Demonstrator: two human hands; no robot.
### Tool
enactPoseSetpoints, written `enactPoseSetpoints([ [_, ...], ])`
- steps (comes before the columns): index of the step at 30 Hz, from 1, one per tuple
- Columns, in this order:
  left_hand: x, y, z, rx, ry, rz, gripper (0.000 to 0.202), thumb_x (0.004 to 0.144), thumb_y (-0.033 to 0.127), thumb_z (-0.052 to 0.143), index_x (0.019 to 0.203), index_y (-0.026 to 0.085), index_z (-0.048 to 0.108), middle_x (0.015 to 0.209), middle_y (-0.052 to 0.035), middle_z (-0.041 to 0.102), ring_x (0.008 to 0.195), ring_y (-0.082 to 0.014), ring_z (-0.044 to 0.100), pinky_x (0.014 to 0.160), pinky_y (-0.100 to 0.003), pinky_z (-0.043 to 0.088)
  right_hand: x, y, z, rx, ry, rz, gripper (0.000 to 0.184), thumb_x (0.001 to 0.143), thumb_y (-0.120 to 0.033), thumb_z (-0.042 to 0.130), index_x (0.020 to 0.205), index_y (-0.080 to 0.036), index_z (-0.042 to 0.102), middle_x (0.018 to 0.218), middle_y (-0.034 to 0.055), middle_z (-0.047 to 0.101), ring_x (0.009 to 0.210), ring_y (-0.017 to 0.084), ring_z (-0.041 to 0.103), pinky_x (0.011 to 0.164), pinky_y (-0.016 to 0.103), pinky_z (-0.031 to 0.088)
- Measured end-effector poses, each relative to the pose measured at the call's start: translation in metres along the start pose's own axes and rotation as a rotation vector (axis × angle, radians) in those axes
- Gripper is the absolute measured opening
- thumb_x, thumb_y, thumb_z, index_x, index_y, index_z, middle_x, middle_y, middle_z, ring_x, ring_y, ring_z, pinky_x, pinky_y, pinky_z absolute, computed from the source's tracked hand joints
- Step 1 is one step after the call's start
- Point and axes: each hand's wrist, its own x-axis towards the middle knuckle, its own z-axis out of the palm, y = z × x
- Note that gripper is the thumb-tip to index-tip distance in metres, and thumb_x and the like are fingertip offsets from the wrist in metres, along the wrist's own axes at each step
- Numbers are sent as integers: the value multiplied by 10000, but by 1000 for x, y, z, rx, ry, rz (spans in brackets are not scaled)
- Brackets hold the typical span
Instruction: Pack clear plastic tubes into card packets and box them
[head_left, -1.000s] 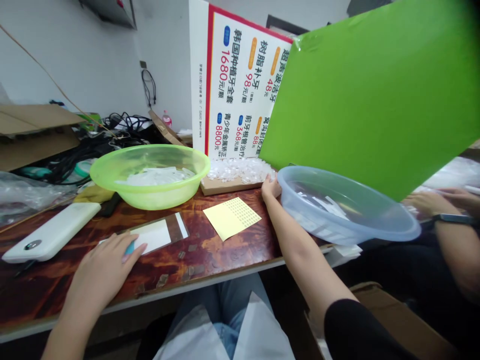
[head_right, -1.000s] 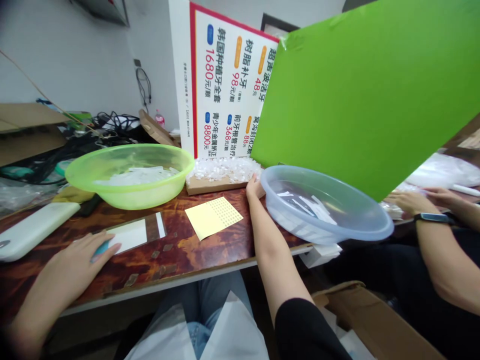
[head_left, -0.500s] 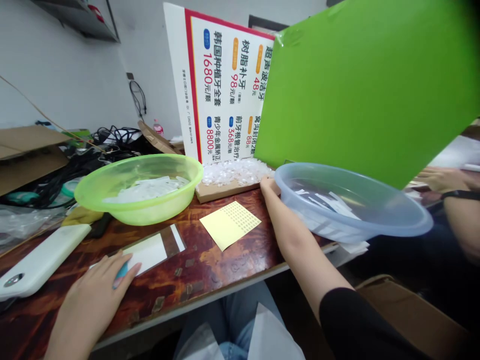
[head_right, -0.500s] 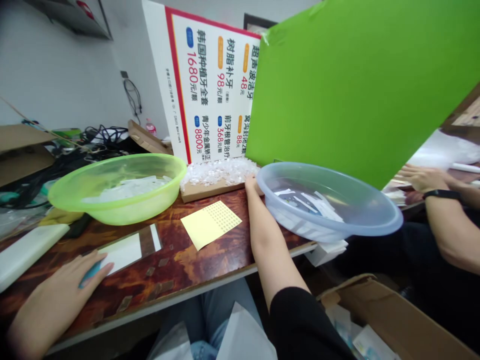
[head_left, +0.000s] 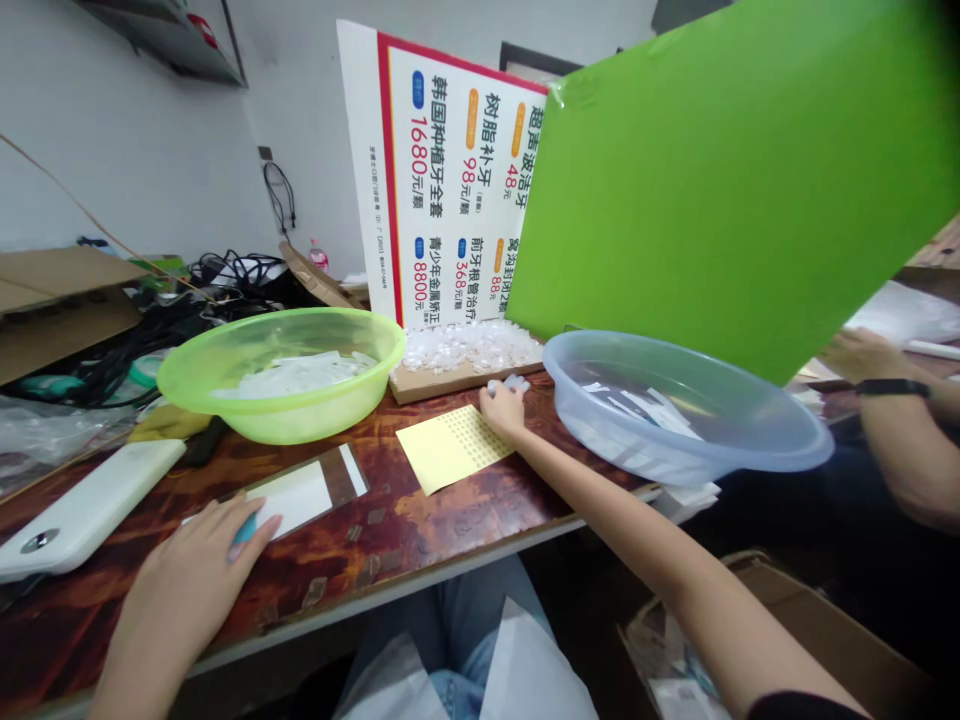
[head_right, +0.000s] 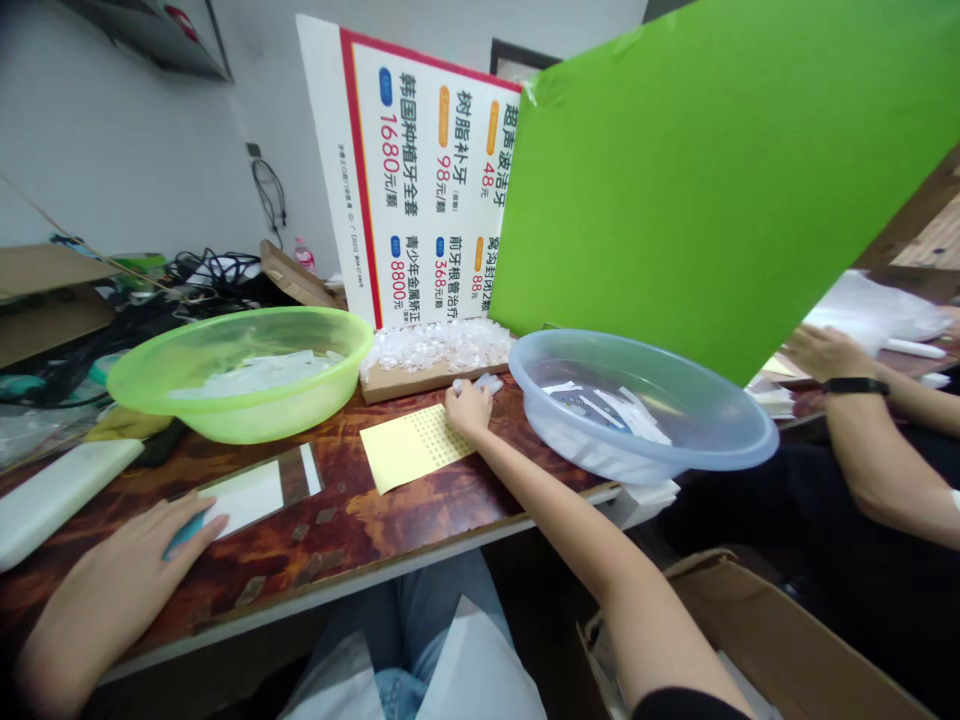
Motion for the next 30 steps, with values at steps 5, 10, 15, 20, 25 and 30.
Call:
enactPoseSetpoints([
  [5,1,7,-3,138,-77,47,536,914,280,255,1121,148,731,1259,-138,683,1191,-395,597,953,-538,498,-38,2,-10,144,-234,-342,276,955,-352,600,1164,-174,628,1287,94,590,1170,250,568,1017,495,452],
  [10,3,13,-8,82,-114,-71,565,930,415,298,1190,98,686,1303,-166,650,1259,-401,541,997,-537,462,-44,15,-33,321,-389,-522,267,961,-382,580,899,-143,682,1109,75,686,1123,227,608,1034,482,428],
  [15,10,20,-17,-36,-80,-155,617,927,574,313,1171,152,691,1337,-138,632,1316,-389,488,1035,-554,422,-41,30,-47,423,-341,-537,346,986,-443,516,944,-136,670,962,55,698,956,201,659,928,435,496],
  [20,14,24,-21,-260,-165,-91,687,858,736,385,1227,231,669,1407,-91,582,1367,-364,441,1090,-552,381,-31,26,-52,351,-217,-502,304,976,-424,546,1021,-140,642,987,53,672,883,180,652,820,378,539],
  [25,-13,31,-27,-256,-217,-8,571,944,596,389,1417,297,502,1454,-45,538,1358,-309,469,1077,-485,418,-27,2,-52,57,-174,-516,279,967,-386,569,1108,-150,615,1078,65,640,961,205,626,875,417,515],
  [30,-55,17,-29,-67,-85,50,754,813,773,448,1331,248,604,1301,-114,660,1186,-371,596,973,-488,476,-33,-18,-34,-251,-267,-561,294,938,-348,620,1163,-159,611,1254,93,583,1146,259,562,986,494,460],
])
